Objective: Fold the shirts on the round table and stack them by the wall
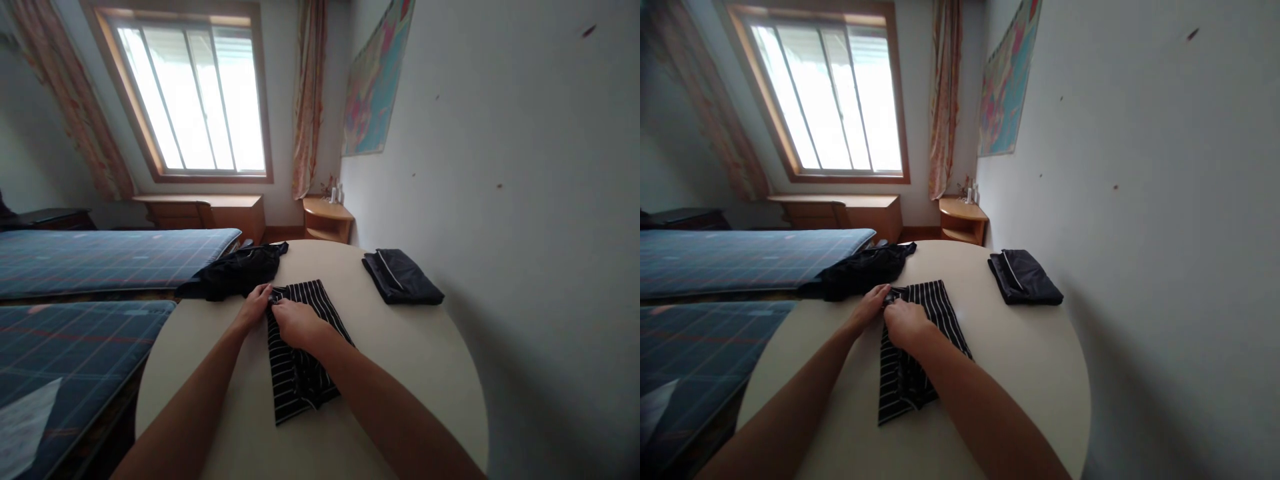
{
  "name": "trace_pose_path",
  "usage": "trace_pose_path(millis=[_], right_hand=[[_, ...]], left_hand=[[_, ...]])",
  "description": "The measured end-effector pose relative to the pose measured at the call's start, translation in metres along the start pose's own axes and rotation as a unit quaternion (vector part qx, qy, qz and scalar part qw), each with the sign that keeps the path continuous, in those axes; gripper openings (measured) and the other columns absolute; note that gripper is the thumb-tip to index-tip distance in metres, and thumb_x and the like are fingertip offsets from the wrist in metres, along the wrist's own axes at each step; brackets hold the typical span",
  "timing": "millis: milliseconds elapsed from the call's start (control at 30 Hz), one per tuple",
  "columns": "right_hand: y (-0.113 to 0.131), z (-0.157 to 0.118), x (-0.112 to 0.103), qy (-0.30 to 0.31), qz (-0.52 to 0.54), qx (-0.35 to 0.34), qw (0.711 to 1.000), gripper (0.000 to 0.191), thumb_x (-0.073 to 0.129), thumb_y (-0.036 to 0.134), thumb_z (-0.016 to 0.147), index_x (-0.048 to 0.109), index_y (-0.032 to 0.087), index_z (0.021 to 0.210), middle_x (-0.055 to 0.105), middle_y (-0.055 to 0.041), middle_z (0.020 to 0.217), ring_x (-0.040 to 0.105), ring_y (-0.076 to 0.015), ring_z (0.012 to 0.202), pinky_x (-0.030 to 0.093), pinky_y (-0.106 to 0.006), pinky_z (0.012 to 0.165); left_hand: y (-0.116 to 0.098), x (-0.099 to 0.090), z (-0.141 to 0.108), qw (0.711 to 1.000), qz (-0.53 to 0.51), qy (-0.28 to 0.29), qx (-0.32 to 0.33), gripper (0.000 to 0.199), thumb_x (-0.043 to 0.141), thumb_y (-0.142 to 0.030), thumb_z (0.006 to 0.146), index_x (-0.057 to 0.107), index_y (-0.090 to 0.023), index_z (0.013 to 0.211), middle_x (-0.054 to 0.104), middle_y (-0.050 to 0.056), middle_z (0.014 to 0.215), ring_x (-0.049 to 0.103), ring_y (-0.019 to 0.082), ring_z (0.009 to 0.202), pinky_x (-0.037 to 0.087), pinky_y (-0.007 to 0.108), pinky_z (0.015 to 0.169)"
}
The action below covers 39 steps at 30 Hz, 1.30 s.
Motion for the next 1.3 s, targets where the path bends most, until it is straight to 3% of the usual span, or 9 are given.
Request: trace_pose_path(millis=[200,300,433,600,733,833,1033,1167,1300], right_hand=[[0.008,0.003,0.02,-0.028,0.056,-0.011,0.998,0.036,0.054,0.024,0.091,0.059,0.011,0.124,0.062,-0.0184,0.128,0.063,-0.0285,0.115,0.05,-0.04,0.094],[0.003,-0.001,0.028,-0.035,0.102,-0.063,0.992,0.032,0.054,0.027,0.092,0.061,0.014,0.121,0.065,-0.0152,0.126,0.062,-0.0265,0.117,0.048,-0.037,0.097],[-0.022,-0.016,0.024,-0.09,0.139,-0.07,0.984,0.025,0.046,0.018,0.095,0.064,0.019,0.112,0.07,-0.0081,0.114,0.065,-0.0207,0.109,0.046,-0.032,0.096],[-0.045,-0.043,0.037,-0.116,0.125,-0.057,0.984,0.047,0.049,0.047,0.097,0.056,0.016,0.132,0.056,-0.0142,0.14,0.045,-0.0266,0.135,0.029,-0.044,0.115],[-0.045,-0.057,0.062,-0.082,0.102,-0.063,0.989,0.064,0.036,0.059,0.099,0.044,0.016,0.146,0.039,-0.0132,0.155,0.022,-0.0276,0.149,0.009,-0.05,0.122],[-0.049,-0.061,0.069,-0.083,0.094,-0.06,0.99,0.068,0.035,0.061,0.098,0.037,0.018,0.151,0.034,-0.0109,0.159,0.017,-0.0262,0.151,0.006,-0.048,0.123],[-0.082,-0.067,0.059,-0.076,0.098,-0.047,0.991,0.064,0.042,0.06,0.096,0.041,0.024,0.149,0.037,-0.0071,0.158,0.021,-0.0254,0.149,0.007,-0.05,0.123],[-0.096,-0.073,0.051,-0.095,0.115,-0.04,0.988,0.056,0.045,0.055,0.097,0.049,0.024,0.143,0.045,-0.0072,0.153,0.029,-0.025,0.147,0.013,-0.05,0.122],[-0.086,-0.08,0.047,-0.147,0.112,-0.041,0.982,0.049,0.052,0.053,0.095,0.06,0.021,0.131,0.056,-0.0097,0.142,0.041,-0.025,0.139,0.015,-0.048,0.121]], left_hand=[[0.004,0.0,0.001,1.0,0.0,0.018,-0.019,0.051,0.065,-0.048,0.081,0.064,-0.014,0.119,0.073,0.012,0.108,0.066,0.028,0.108,0.049,0.04,0.098],[0.003,0.001,-0.003,0.999,0.006,0.039,-0.007,0.059,0.068,-0.04,0.079,0.058,-0.014,0.131,0.072,0.011,0.11,0.066,0.027,0.108,0.051,0.04,0.098],[-0.006,0.004,-0.011,0.987,0.128,0.023,0.098,0.057,0.066,-0.035,0.079,0.058,-0.017,0.133,0.061,0.012,0.133,0.054,0.03,0.127,0.042,0.044,0.11],[-0.016,0.022,-0.027,0.941,0.261,0.046,0.211,0.044,0.053,-0.04,0.091,0.061,-0.023,0.131,0.048,0.008,0.149,0.041,0.027,0.14,0.031,0.044,0.118],[-0.008,0.04,-0.032,0.935,0.291,0.095,0.177,0.043,0.044,-0.037,0.096,0.062,-0.019,0.131,0.052,0.01,0.145,0.043,0.026,0.138,0.025,0.045,0.12],[-0.007,0.044,-0.032,0.947,0.255,0.091,0.171,0.045,0.041,-0.037,0.097,0.059,-0.017,0.133,0.051,0.011,0.146,0.041,0.025,0.14,0.026,0.043,0.12],[-0.018,0.042,-0.036,0.971,0.18,0.03,0.153,0.045,0.037,-0.036,0.098,0.059,-0.016,0.132,0.051,0.012,0.147,0.039,0.024,0.141,0.025,0.041,0.121],[-0.028,0.049,-0.045,0.979,0.156,0.056,0.122,0.042,0.039,-0.027,0.095,0.057,-0.017,0.132,0.058,0.011,0.139,0.05,0.024,0.132,0.035,0.039,0.115],[-0.035,0.05,-0.05,0.976,0.175,0.071,0.107,0.031,0.046,-0.02,0.093,0.063,-0.016,0.118,0.071,0.011,0.115,0.066,0.023,0.109,0.047,0.036,0.1]])
Point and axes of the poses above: each hand's wrist, its own z-axis towards the middle knuckle, its own x-axis out of the palm, y = z × x, the point moved 2 cm from there along z, towards the middle knuckle
